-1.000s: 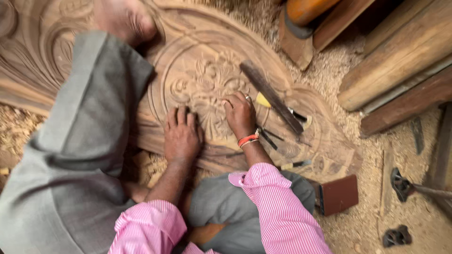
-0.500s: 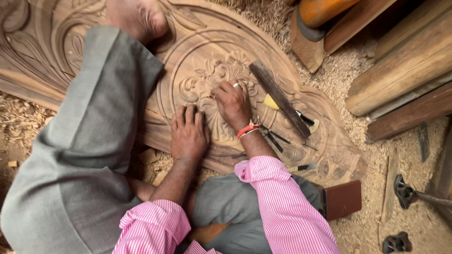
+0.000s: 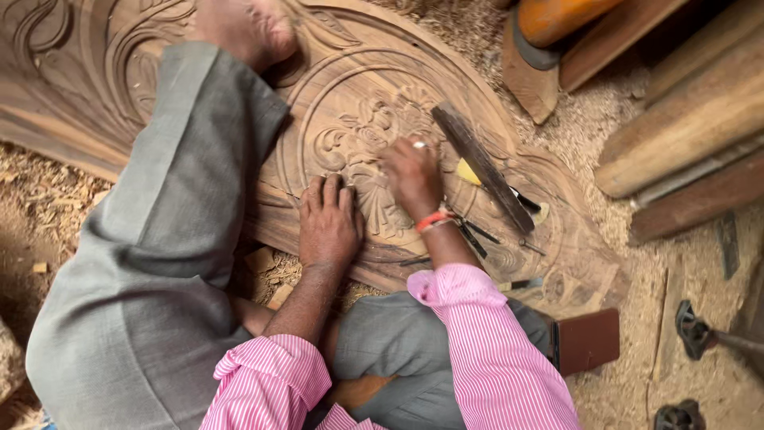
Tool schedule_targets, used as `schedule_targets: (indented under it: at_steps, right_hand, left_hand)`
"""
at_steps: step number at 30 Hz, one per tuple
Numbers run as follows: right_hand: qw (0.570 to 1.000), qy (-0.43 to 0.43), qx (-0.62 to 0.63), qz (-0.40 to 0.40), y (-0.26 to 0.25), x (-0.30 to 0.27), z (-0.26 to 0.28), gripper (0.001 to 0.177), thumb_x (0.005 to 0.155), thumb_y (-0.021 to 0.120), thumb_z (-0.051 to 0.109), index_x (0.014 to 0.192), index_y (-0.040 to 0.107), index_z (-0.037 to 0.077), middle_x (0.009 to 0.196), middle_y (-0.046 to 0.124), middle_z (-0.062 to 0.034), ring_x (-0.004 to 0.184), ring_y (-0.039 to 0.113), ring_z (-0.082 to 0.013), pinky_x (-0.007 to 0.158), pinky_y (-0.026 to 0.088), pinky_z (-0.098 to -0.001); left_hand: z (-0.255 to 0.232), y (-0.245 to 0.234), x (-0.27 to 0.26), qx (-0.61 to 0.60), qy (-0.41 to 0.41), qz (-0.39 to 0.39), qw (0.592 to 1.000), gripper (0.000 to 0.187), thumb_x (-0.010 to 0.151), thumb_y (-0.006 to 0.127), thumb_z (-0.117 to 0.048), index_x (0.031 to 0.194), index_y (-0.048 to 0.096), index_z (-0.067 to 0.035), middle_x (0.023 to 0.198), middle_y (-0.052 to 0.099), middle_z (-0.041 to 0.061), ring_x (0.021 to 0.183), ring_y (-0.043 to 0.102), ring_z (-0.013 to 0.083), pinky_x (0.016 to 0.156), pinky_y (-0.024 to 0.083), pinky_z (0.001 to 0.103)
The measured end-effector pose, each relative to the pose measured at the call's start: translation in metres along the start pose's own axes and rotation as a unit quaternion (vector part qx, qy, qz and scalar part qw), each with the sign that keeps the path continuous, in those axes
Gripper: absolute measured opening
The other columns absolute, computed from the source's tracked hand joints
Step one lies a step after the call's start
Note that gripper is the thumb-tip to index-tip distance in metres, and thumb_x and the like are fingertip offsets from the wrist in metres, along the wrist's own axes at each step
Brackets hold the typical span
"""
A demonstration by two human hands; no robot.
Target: The person carves intricate floral patterns into a large wooden panel using a chisel and mallet. They periodically brush away wood shavings with a brush to clear the work area.
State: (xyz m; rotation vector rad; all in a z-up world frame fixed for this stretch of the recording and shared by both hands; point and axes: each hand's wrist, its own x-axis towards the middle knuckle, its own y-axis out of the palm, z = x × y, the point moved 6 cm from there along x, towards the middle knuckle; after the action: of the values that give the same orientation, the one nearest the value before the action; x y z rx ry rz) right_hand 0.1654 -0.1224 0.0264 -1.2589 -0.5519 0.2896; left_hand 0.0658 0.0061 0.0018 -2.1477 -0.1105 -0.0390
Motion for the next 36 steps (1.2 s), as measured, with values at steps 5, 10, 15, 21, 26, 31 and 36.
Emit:
schedule_targets:
  at_steps: [5,10,15,21,26,31,36]
  right_hand:
    - [0.997,0.041,0.047,0.047,0.002,0.006,0.013,0.009,0.092,0.074,0.009,0.099,0.073,0.015,0.1,0.07,-0.0035,0.092,0.064,-0.0252,0.087,0.05,-0.0448]
    - [0.997,-0.075,-0.004,0.0,-0.011,0.024,0.029,0.011,0.08,0.076,0.013,0.091,0.072,0.015,0.091,0.068,-0.0015,0.092,0.065,-0.0229,0.101,0.046,-0.0541]
    - [0.996,-0.02,0.036,0.085,-0.009,0.012,0.028,0.011,0.091,0.072,0.006,0.099,0.068,0.012,0.1,0.065,-0.0072,0.104,0.062,-0.0295,0.094,0.046,-0.0434]
    - [0.997,-0.068,-0.017,-0.017,-0.018,0.03,0.032,0.01,0.085,0.066,0.006,0.092,0.07,0.013,0.095,0.069,-0.0057,0.098,0.065,-0.0268,0.099,0.046,-0.0505]
    - [0.989,0.121,0.084,0.007,-0.015,0.018,0.012,0.009,0.087,0.072,0.013,0.093,0.072,0.006,0.096,0.069,-0.0135,0.094,0.065,-0.0362,0.081,0.051,-0.0465]
    - [0.986,0.091,0.116,-0.076,0.011,0.013,0.034,0.014,0.09,0.066,0.006,0.102,0.073,0.006,0.1,0.067,-0.0142,0.092,0.064,-0.0374,0.081,0.052,-0.0444]
    - [0.999,0.024,0.021,-0.014,0.008,0.025,0.03,0.012,0.09,0.067,0.005,0.1,0.075,0.006,0.098,0.069,-0.01,0.084,0.064,-0.0304,0.077,0.051,-0.044]
  left_hand:
    - [-0.001,0.005,-0.001,0.023,0.005,0.001,1.0,0.037,0.093,0.059,-0.028,0.122,0.061,-0.005,0.146,0.05,0.016,0.14,0.04,0.0363,0.116,0.029,0.051]
    - [-0.003,-0.003,0.002,0.055,0.017,-0.018,0.998,0.041,0.091,0.059,-0.029,0.124,0.062,-0.004,0.142,0.051,0.017,0.138,0.04,0.0376,0.114,0.03,0.051]
    - [-0.005,0.002,-0.004,0.029,0.006,0.005,1.0,0.037,0.094,0.06,-0.028,0.122,0.062,-0.004,0.144,0.051,0.016,0.14,0.041,0.0365,0.117,0.031,0.049]
    - [-0.001,-0.007,0.006,0.032,0.012,-0.012,0.999,0.039,0.091,0.061,-0.027,0.122,0.061,-0.003,0.143,0.052,0.018,0.138,0.041,0.0386,0.116,0.03,0.051]
    - [-0.006,-0.004,0.007,0.01,0.0,0.002,1.0,0.041,0.087,0.062,-0.028,0.12,0.062,-0.004,0.142,0.051,0.019,0.137,0.04,0.041,0.114,0.029,0.053]
    - [0.0,0.002,-0.002,0.017,-0.005,0.019,1.0,0.037,0.091,0.062,-0.027,0.12,0.061,-0.004,0.143,0.052,0.017,0.14,0.04,0.0387,0.117,0.03,0.052]
    - [-0.003,-0.003,0.006,0.025,0.003,0.016,1.0,0.04,0.09,0.061,-0.027,0.123,0.06,-0.003,0.142,0.05,0.018,0.138,0.039,0.0382,0.116,0.029,0.052]
